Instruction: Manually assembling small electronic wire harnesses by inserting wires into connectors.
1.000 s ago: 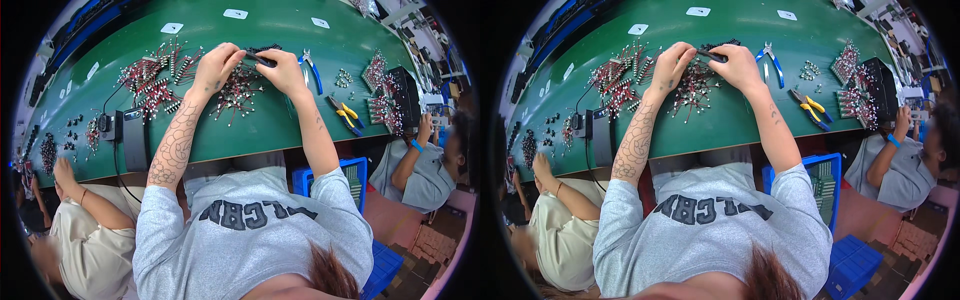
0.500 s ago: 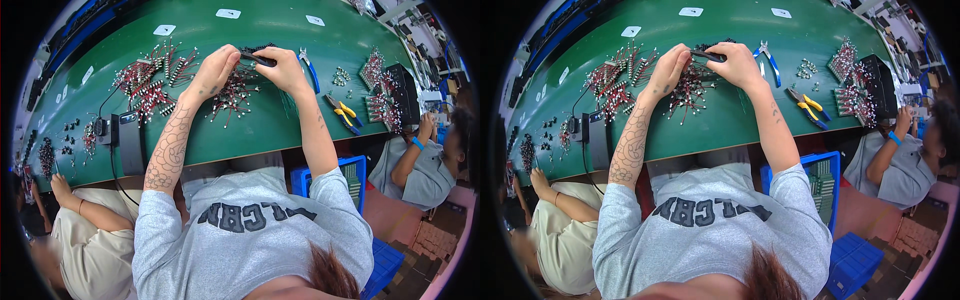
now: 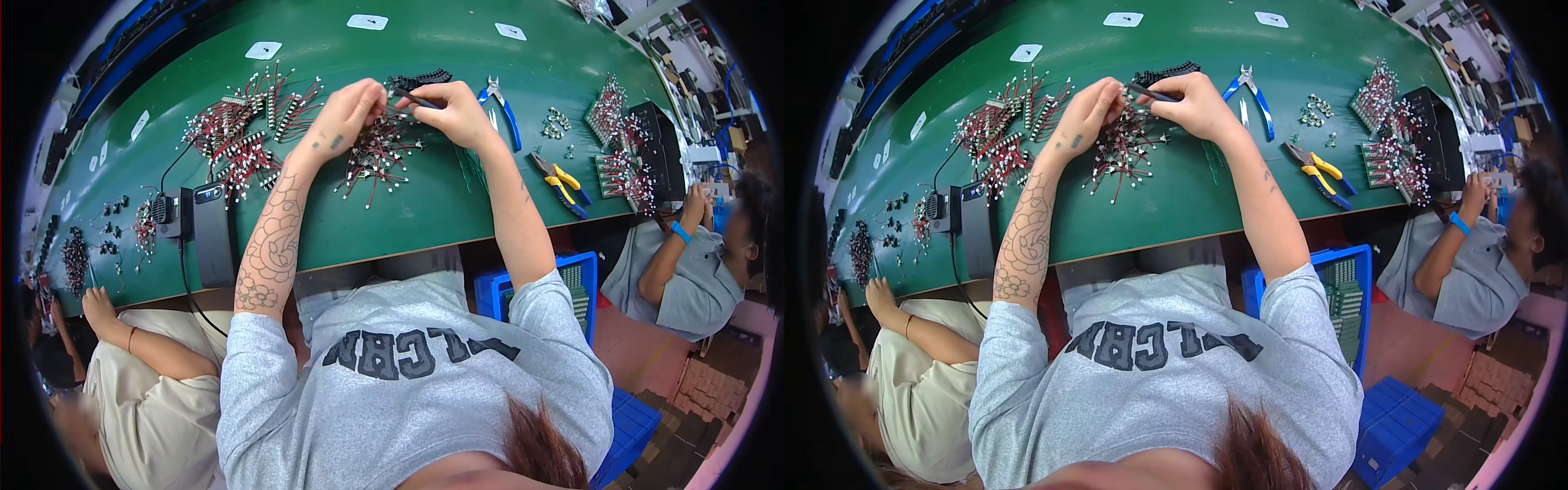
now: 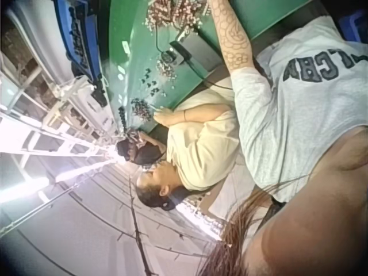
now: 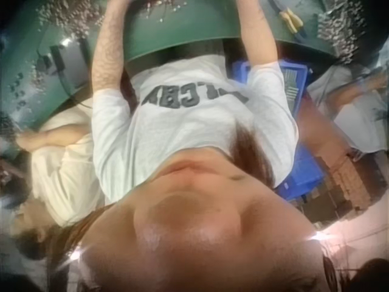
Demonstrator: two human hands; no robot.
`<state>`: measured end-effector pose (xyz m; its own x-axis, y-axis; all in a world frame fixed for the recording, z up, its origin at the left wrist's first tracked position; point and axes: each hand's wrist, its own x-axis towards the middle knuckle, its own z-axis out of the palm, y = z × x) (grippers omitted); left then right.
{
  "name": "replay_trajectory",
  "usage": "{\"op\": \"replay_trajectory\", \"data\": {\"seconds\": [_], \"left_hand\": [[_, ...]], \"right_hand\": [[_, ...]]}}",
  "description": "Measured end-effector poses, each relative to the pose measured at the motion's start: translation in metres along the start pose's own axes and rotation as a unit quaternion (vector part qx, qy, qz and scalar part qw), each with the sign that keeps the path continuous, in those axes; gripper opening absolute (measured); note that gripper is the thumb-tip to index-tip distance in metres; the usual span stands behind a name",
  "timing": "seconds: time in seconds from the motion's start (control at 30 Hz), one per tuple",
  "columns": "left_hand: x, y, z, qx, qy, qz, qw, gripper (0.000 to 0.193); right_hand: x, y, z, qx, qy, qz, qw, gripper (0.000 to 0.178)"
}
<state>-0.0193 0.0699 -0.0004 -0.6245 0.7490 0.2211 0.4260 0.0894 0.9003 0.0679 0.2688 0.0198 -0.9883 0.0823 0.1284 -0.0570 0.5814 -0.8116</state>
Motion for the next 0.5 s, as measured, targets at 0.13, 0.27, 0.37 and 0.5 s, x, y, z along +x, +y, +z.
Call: {"op": "replay_trajectory", "data": {"seconds": [0.13,0.27,0.37,0.5], "left_hand": [[-0.003,0.001,-0.012,-0.082,0.019,-0.031,0.996,0.033],[-0.004,0.005,-0.012,0.045,0.063,0.056,0.995,0.021],[-0.002,0.005,-0.009,0.095,0.068,0.093,0.989,0.017],[-0.009,0.003,-0.005,0.113,0.028,0.092,0.989,0.017]], "right_hand": [[-0.002,-0.004,-0.001,0.094,-0.003,-0.010,0.995,0.024],[0.000,-0.004,-0.008,0.203,-0.059,0.017,0.977,0.023],[0.001,-0.007,-0.015,0.255,-0.076,0.021,0.964,0.022],[-0.008,-0.010,-0.022,0.311,-0.075,0.026,0.947,0.021]]}}
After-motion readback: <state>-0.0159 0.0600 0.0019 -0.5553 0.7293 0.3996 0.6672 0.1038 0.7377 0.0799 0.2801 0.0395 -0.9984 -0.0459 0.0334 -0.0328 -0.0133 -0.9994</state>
